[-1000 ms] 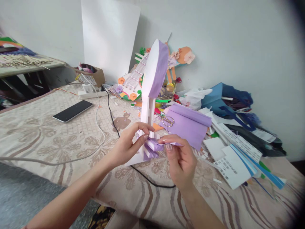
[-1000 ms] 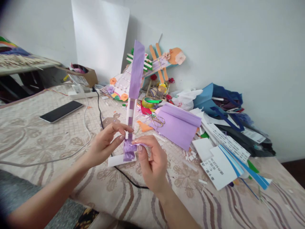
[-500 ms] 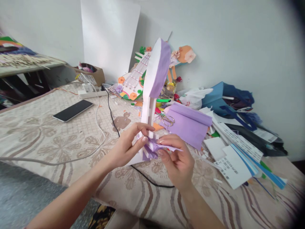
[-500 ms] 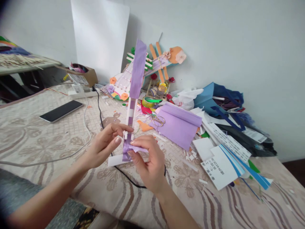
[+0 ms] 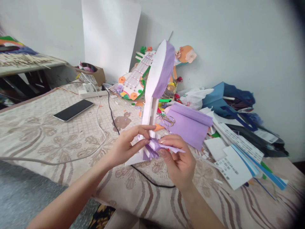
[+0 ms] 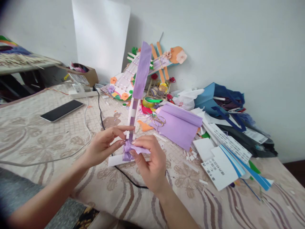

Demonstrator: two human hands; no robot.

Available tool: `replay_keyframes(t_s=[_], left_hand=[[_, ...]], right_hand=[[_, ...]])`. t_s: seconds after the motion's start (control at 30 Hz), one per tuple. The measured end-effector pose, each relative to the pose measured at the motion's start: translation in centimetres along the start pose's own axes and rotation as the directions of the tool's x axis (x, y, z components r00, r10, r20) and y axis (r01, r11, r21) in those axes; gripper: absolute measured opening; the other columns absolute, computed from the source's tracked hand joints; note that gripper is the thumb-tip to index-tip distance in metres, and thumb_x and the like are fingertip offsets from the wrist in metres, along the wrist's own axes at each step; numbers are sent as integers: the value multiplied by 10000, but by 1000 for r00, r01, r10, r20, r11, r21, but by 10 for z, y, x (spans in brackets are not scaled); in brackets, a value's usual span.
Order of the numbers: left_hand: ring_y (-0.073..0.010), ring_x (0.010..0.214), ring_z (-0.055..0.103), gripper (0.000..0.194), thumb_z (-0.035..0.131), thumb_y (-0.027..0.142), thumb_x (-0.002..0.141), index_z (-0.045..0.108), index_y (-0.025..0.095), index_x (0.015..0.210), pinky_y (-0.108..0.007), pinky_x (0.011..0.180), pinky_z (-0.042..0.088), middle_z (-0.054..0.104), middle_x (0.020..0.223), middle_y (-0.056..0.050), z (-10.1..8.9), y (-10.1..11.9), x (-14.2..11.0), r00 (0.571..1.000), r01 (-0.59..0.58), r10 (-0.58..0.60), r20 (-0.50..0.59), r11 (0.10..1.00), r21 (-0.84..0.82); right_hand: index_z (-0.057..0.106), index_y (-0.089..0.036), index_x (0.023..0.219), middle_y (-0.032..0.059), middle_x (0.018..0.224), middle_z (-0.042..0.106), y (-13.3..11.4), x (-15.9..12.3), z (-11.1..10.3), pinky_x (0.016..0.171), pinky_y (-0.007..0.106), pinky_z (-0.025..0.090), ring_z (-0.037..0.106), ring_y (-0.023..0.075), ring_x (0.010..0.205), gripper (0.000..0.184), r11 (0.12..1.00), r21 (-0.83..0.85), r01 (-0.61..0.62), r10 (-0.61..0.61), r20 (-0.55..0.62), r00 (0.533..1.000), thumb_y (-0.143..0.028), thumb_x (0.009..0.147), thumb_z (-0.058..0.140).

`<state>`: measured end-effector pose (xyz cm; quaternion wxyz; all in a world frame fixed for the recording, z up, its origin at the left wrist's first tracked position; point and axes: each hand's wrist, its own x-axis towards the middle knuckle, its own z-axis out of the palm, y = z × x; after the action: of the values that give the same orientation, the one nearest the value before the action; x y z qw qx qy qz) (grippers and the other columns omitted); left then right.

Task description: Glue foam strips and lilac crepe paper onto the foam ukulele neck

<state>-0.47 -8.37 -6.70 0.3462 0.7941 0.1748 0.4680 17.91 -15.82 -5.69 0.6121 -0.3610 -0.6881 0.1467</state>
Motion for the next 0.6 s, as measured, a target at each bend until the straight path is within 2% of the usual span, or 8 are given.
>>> replay_keyframes(t_s=[0.1,0.23,0.47,0.6], left_hand=[[-151,1185,643,45,533,170,993,537,206,965,-267,953,475,658,1324,-64,4,0,-3,997,47,-50,-52,997,-61],[-122,1209,626,78,440,204,1041,468,214,970,-259,973,471,667,1316,-68,10,1,-6,986,77,-112,-123,962,-263],[-169,1229,638,99,451,299,1045,452,229,976,-370,1084,420,710,1263,-55,13,-3,-6,952,117,-261,-161,794,-597],[-191,1213,649,272,401,378,1053,481,209,855,-399,1101,409,731,1222,-55,12,-4,-3,948,101,-278,-155,725,-681]], right_hand=[[652,-241,1090,39,1002,652,0,0,0,873,368,504,627,205,985,264,1000,13,1,-1,4,1000,-73,886,653],[650,-240,1086,37,997,650,0,0,0,865,366,510,626,203,980,267,1000,25,1,-1,0,1000,-61,888,642],[647,-239,1092,36,996,658,0,0,0,857,363,504,630,205,976,268,1000,6,12,-12,13,1000,-67,887,646],[646,-238,1100,35,996,663,1,0,1,865,363,500,629,203,973,276,1000,13,20,-21,17,1000,-66,884,652]])
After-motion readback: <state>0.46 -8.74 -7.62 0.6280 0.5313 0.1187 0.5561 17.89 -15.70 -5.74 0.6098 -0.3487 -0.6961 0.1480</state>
